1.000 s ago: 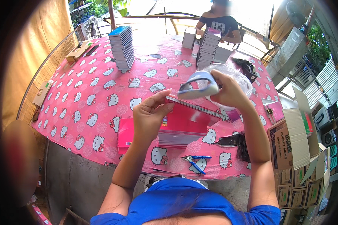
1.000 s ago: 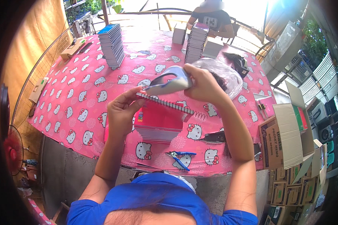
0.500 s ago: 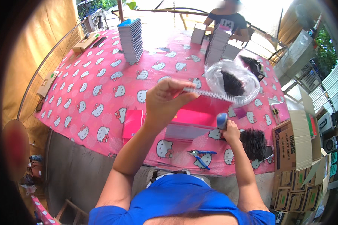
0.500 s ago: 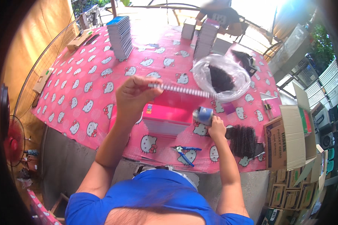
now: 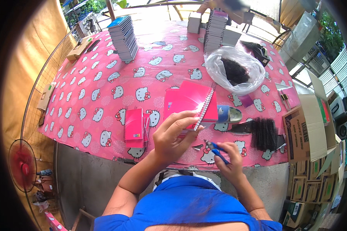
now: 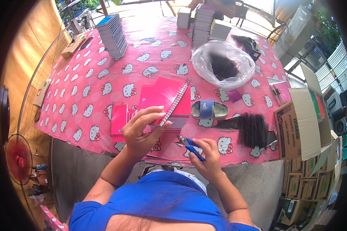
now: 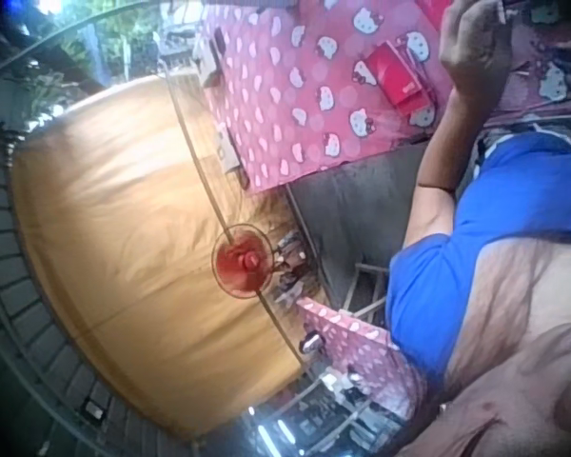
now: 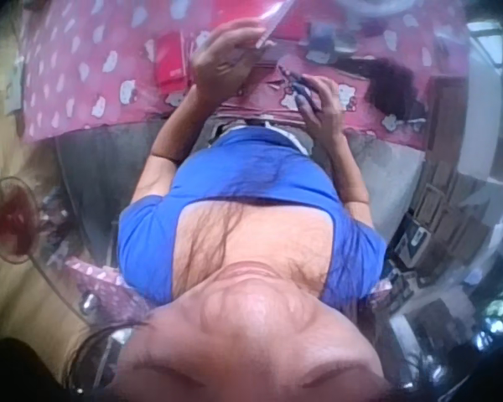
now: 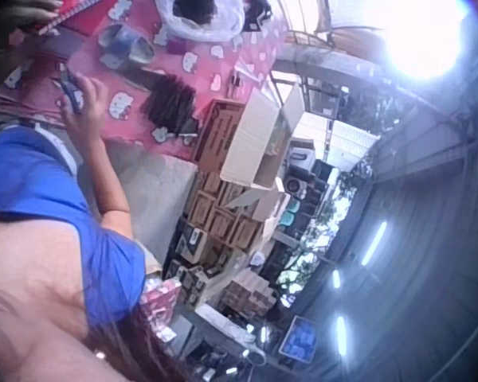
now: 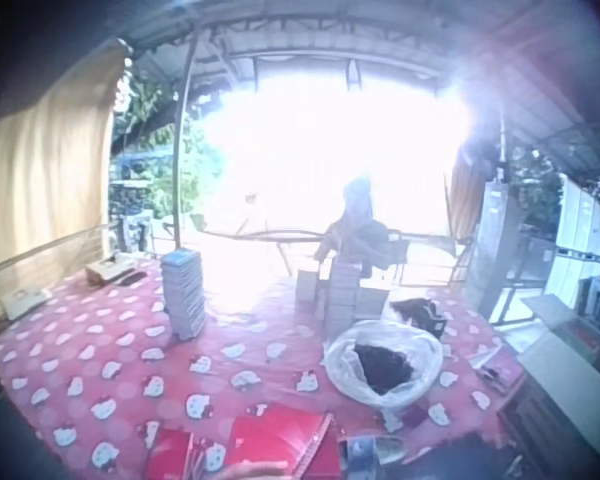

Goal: The person inserts spiral bindings into notebooks and uses pliers to crimp the ends of the wire. They handle multiple notebooks and stack them on a table.

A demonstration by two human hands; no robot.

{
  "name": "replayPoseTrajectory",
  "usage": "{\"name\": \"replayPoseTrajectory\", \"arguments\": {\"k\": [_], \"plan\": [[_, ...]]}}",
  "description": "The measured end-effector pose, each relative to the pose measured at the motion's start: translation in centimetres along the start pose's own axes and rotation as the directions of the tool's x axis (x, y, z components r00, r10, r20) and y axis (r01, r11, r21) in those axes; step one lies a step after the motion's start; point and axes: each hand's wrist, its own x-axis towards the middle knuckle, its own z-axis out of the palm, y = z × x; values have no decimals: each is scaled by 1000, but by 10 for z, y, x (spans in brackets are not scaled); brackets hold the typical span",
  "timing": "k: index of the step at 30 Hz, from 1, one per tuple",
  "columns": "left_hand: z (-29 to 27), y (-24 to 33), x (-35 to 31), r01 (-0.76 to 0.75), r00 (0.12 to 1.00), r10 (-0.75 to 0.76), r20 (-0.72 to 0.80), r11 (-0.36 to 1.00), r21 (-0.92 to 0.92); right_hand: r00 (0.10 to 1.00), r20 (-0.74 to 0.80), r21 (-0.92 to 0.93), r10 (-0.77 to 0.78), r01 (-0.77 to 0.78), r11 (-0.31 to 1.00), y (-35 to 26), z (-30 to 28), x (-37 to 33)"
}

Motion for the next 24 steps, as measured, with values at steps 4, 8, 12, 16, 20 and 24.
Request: {"name": "replayPoseTrajectory", "arguments": {"k": [4, 8, 12, 16, 20, 24], "plan": [[1, -1, -2, -76, 997, 76, 15, 997, 24, 964, -114, -155, -239, 221, 963, -64, -32, 39], [7, 3, -3, -98, 995, 98, -4, 992, 74, 965, -88, -245, -249, 221, 944, -64, -30, 44], [7, 2, -3, -170, 985, 173, -12, 977, 127, 979, -25, -109, -200, 196, 974, -64, -36, 45], [9, -1, -7, -196, 981, 196, 14, 970, 141, 972, 219, 340, 89, -161, 927, -54, -41, 53], [7, -1, -3, -335, 937, 310, 159, 926, 172, 580, 793, 503, -187, -796, -337, 1, -31, 47], [-16, 11, -1, -246, 968, 252, 7, 939, 242, 869, 470, 614, 155, -448, 649, -7, -18, 23]]}}
